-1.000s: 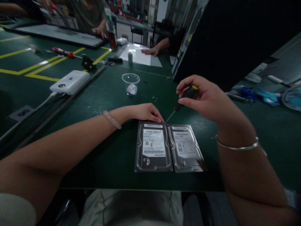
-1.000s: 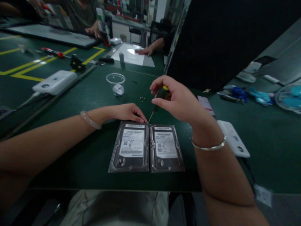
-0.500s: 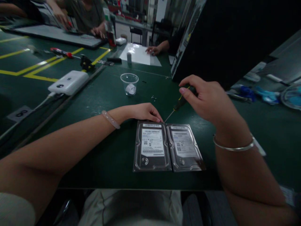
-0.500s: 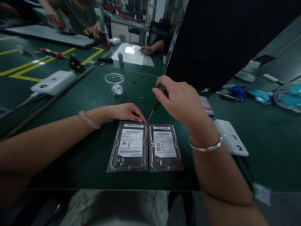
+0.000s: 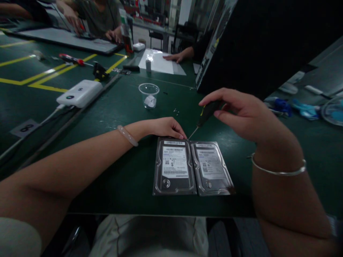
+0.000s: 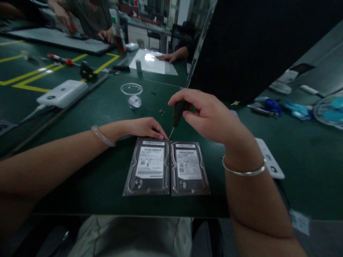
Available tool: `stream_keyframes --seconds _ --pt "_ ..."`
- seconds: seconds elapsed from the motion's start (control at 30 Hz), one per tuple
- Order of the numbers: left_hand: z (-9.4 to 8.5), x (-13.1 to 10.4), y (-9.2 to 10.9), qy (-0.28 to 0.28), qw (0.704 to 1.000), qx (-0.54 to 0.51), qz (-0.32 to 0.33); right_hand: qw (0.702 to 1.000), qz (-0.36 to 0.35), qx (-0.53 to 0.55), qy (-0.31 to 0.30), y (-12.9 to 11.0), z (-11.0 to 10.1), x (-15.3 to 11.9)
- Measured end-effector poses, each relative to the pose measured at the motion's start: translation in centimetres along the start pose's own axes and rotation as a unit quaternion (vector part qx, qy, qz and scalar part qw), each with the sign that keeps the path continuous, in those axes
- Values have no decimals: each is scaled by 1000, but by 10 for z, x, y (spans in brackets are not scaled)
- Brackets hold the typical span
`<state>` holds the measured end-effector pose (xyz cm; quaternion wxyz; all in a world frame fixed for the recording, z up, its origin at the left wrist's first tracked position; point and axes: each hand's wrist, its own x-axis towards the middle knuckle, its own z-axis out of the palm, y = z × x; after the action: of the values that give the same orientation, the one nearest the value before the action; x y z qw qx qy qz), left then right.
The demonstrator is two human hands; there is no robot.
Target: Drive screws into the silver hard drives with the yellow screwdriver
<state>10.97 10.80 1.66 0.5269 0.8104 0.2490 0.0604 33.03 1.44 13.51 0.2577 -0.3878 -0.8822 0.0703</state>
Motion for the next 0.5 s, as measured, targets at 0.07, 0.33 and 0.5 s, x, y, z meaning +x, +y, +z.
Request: stream_keyframes --seconds 0.07,0.33,0.5 --pt "0 0 0 0 1000 5 -3 1000 -2 19 12 -3 4 2" --pt "0 -1 1 -4 1000 0 -16 991 26 -73 112 -10 25 7" --pt "0 0 2 0 1000 12 -11 994 40 -70 73 -12 21 5"
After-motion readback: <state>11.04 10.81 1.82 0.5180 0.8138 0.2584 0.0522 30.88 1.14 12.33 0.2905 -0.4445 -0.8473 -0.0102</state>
